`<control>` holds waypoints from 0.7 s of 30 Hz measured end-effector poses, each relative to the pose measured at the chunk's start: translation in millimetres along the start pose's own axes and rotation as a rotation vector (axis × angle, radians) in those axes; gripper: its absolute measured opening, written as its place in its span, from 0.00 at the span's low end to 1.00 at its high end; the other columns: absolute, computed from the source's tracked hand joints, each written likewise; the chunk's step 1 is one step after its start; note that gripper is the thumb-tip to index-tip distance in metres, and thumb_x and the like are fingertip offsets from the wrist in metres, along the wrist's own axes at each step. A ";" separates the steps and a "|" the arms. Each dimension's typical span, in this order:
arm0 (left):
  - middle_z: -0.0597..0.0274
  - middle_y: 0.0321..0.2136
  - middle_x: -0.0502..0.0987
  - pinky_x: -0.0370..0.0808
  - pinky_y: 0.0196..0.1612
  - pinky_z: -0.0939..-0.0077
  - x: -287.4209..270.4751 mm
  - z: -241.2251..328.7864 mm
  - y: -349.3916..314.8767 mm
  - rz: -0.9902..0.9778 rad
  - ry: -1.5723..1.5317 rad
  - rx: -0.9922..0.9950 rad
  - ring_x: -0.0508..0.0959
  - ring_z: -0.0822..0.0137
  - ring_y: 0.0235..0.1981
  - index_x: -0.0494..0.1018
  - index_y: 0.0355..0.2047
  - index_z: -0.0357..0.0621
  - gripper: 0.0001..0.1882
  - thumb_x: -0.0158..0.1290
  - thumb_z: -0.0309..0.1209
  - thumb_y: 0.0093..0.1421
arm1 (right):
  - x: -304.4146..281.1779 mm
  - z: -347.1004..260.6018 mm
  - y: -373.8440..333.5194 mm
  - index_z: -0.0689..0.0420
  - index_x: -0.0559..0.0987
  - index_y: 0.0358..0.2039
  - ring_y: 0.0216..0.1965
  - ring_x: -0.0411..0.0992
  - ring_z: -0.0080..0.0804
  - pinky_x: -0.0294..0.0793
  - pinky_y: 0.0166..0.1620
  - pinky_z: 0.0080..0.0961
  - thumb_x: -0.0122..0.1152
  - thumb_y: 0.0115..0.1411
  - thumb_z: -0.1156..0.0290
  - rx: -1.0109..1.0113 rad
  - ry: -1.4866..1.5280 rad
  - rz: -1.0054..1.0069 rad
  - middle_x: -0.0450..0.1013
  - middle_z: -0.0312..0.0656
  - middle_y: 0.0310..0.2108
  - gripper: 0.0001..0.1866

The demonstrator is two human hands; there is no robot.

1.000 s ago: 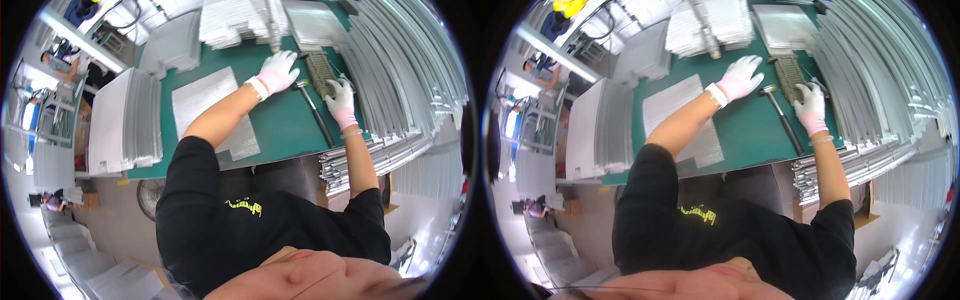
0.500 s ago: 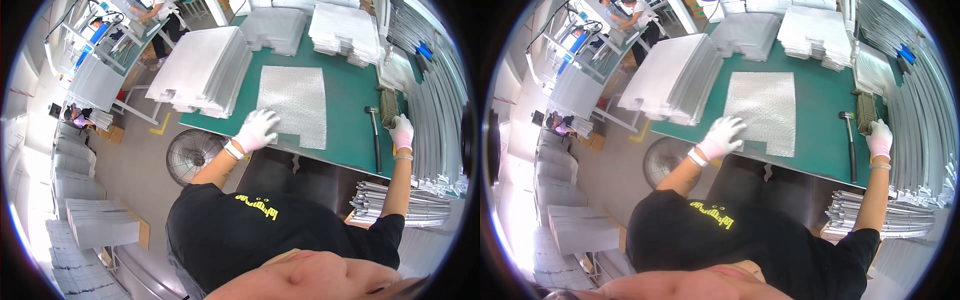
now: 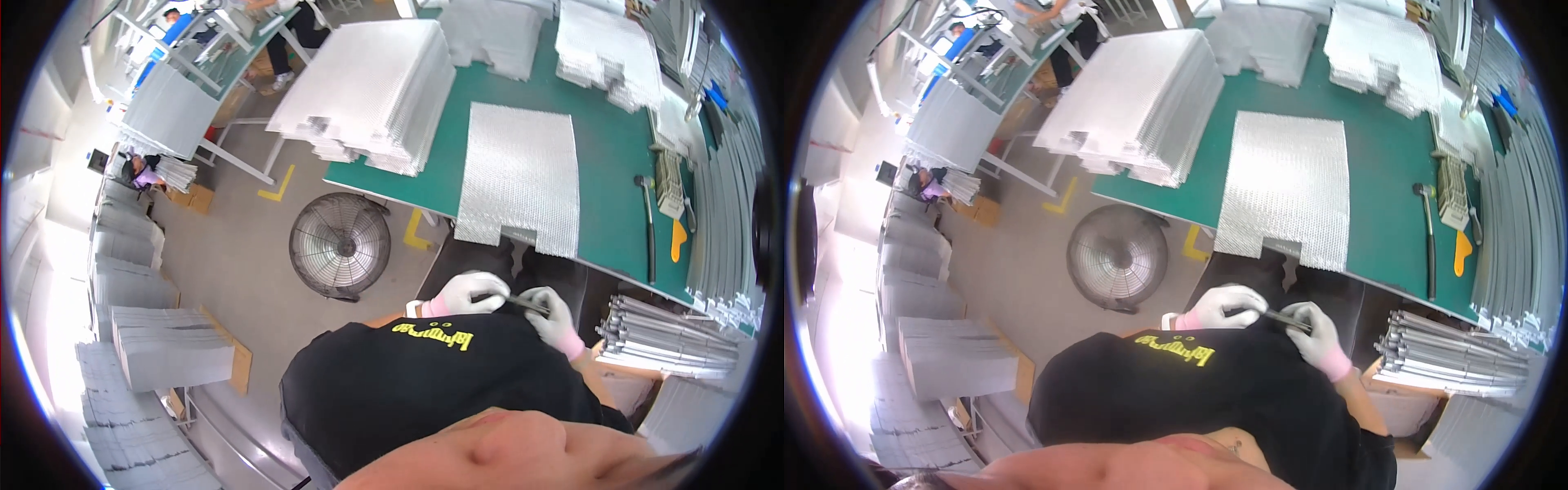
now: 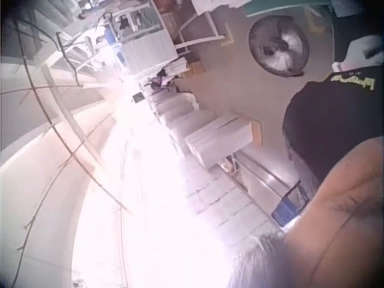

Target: Assemble metal mesh filters by attaching frames and securing them with a power screwdriver.

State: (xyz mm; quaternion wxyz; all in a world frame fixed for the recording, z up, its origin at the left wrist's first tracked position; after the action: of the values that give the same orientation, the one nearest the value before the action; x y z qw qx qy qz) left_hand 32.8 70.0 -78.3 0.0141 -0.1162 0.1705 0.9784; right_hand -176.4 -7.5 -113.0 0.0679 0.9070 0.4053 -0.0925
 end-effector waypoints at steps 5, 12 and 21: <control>0.64 0.39 0.77 0.75 0.50 0.72 9.6 -101.6 -54.0 0.445 -0.822 -0.776 0.77 0.71 0.40 0.71 0.46 0.42 0.16 0.54 0.42 0.68 | 34.6 60.5 4.4 0.61 0.68 0.50 0.43 0.77 0.27 0.80 0.48 0.28 0.60 0.66 0.68 0.425 0.760 0.047 0.75 0.46 0.46 0.16; 0.52 0.43 0.78 0.75 0.52 0.67 12.2 -95.9 8.5 0.554 -0.988 -0.688 0.79 0.64 0.44 0.72 0.47 0.31 0.21 0.55 0.41 0.68 | 43.3 71.3 46.1 0.61 0.70 0.52 0.31 0.74 0.21 0.78 0.38 0.22 0.58 0.68 0.66 0.405 0.949 0.197 0.76 0.41 0.40 0.17; 0.63 0.30 0.82 0.74 0.37 0.78 10.4 -106.7 4.3 0.651 -0.672 -0.736 0.78 0.76 0.30 0.80 0.35 0.33 0.14 0.54 0.34 0.68 | 48.0 60.1 57.0 0.64 0.72 0.47 0.26 0.72 0.20 0.74 0.32 0.19 0.55 0.69 0.69 0.362 0.758 0.363 0.76 0.39 0.33 0.12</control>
State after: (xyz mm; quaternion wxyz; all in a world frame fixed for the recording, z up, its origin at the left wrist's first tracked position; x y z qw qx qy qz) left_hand 46.1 29.8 -176.9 -0.2748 0.2609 -0.1667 0.9103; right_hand -109.2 -22.4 -179.5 -0.2298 0.9304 0.2135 0.1897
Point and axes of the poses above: each hand's wrist, its own y-axis towards the middle knuckle, its own x-axis out of the palm, z = x × y, the point moved 4 cm from there along y, towards the middle knuckle
